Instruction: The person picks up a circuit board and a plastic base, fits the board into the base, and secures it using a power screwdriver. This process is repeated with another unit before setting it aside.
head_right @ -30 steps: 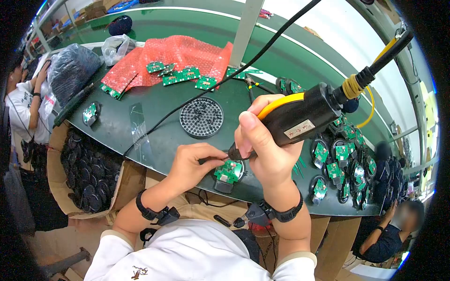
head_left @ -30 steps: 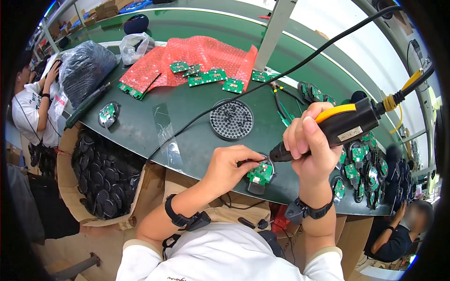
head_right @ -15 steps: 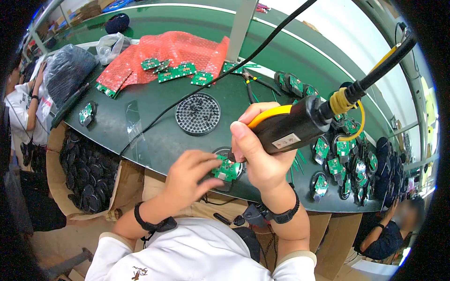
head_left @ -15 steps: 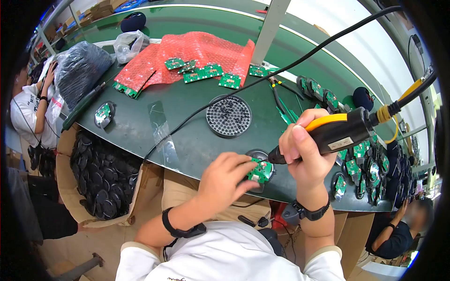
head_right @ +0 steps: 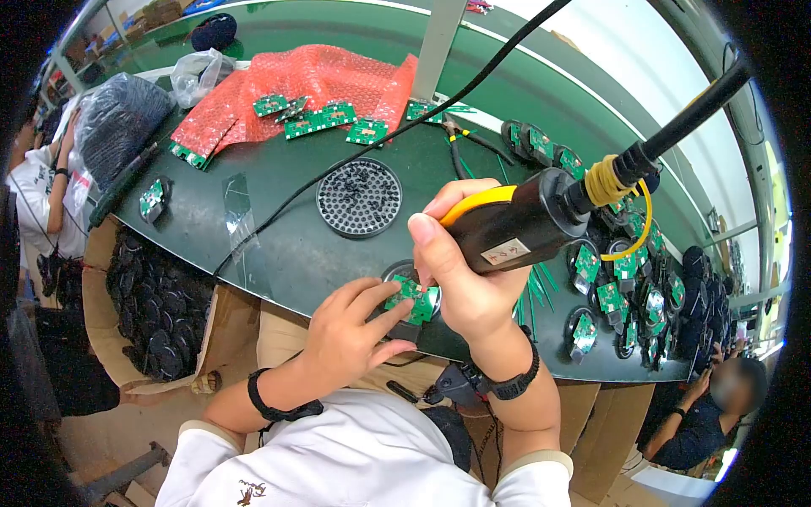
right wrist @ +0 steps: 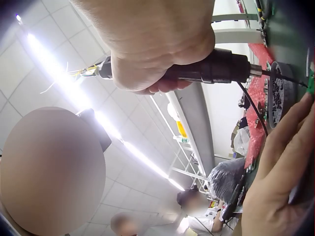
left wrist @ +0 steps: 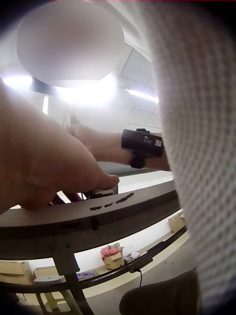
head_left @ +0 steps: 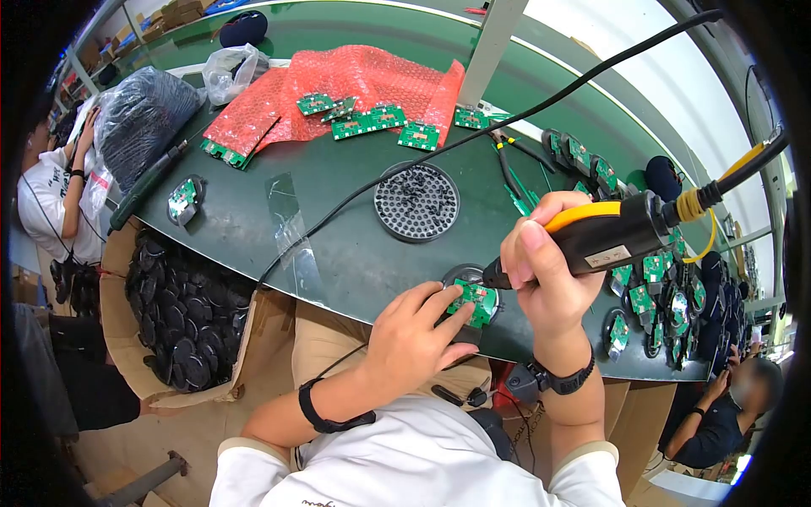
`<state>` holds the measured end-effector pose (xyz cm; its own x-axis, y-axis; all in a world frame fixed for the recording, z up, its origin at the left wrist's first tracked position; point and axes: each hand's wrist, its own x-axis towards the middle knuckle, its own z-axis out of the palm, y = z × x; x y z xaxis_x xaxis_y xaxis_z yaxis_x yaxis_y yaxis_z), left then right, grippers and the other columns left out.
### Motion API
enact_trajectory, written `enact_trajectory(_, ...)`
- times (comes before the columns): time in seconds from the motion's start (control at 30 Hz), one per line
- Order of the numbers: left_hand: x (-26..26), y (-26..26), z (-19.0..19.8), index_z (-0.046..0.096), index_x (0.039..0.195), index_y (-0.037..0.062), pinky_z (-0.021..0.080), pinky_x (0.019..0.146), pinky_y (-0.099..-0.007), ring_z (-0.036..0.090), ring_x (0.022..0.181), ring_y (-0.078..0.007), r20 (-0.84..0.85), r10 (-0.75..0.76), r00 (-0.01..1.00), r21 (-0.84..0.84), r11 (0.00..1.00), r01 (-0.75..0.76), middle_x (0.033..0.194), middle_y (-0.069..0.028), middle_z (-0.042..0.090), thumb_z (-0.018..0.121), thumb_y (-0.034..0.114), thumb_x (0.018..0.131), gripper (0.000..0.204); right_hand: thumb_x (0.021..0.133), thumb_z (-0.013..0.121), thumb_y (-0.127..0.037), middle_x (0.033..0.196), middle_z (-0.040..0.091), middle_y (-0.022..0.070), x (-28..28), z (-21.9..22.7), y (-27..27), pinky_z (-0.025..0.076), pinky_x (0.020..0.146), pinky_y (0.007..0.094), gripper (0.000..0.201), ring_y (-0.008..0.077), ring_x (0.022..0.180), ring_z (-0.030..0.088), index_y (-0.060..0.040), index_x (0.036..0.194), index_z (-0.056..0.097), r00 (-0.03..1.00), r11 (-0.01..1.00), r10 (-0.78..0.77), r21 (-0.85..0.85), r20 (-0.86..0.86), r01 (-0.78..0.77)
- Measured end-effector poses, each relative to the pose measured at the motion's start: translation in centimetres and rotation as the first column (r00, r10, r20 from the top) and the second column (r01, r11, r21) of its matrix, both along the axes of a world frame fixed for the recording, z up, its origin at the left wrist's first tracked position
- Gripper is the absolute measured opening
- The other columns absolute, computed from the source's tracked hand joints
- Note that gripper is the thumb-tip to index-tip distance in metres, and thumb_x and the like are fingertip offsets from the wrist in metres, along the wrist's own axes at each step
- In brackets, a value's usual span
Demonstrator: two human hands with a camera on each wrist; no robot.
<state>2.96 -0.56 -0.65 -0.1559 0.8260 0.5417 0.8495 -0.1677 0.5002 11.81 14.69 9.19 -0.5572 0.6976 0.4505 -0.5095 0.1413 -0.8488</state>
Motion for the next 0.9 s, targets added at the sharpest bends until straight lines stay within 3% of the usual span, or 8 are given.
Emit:
enact_trajectory(0.3, -0.4, 0.1, 0.8, 0.076, 0.117, 0.0113, 0.056, 0.093, -0.0481, 0.064, 0.116, -0.0361, 0.032, -0.008, 0.999, -0.035, 0.999, 0.009, 0.136, -0.0136, 0.067, 0.087, 0.042, 0.074, 0.054, 0.095, 0.074, 0.007, 0.078, 0.063, 0.0050, -0.7, -0.1, -0.2, 0.043, 0.046, 0.0242, 0.020, 0.0085, 0.051, 0.055, -0.0003, 0.108, 0.060, 1.000, 1.000, 0.021, -0.017, 0.003, -0.021)
enact_trajectory(0.63, -0.5, 0.2, 1.0, 0.076, 0.115, 0.0125, 0.054, 0.093, -0.0484, 0.062, 0.116, -0.0354, 0.048, -0.024, 0.999, -0.086, 0.996, 0.028, 0.141, -0.0104, 0.064, 0.088, 0.041, 0.071, 0.054, 0.093, 0.076, 0.007, 0.079, 0.065, 0.0040, -0.9, 0.1, -0.6, 0.043, 0.046, 0.0225, 0.021, 0.0073, 0.053, 0.057, 0.0002, 0.107, 0.062, 0.997, 1.000, -0.017, -0.007, 0.074, 0.017)
enact_trajectory(0.83, -0.5, 0.2, 1.0, 0.077, 0.114, 0.0131, 0.054, 0.093, -0.0484, 0.061, 0.116, -0.0360, 0.056, -0.018, 0.998, -0.089, 0.996, 0.023, 0.140, -0.0098, 0.064, 0.089, 0.040, 0.069, 0.054, 0.090, 0.083, 0.000, 0.080, 0.065, -0.0001, -0.7, 0.1, -1.0, 0.045, 0.057, 0.0242, 0.018, 0.0061, 0.063, 0.058, -0.0046, 0.091, 0.066, 0.973, 0.996, -0.084, 0.028, 0.213, 0.080)
enact_trajectory(0.9, -0.5, 0.2, 1.0, 0.077, 0.114, 0.0131, 0.054, 0.093, -0.0484, 0.061, 0.116, -0.0360, 0.058, -0.014, 0.998, -0.087, 0.996, 0.019, 0.140, -0.0097, 0.064, 0.090, 0.039, 0.068, 0.054, 0.090, 0.083, 0.000, 0.081, 0.066, 0.0003, -0.6, 0.1, -1.0, 0.046, 0.057, 0.0241, 0.018, 0.0063, 0.064, 0.059, -0.0044, 0.092, 0.066, 0.972, 0.997, -0.075, 0.021, 0.224, 0.072)
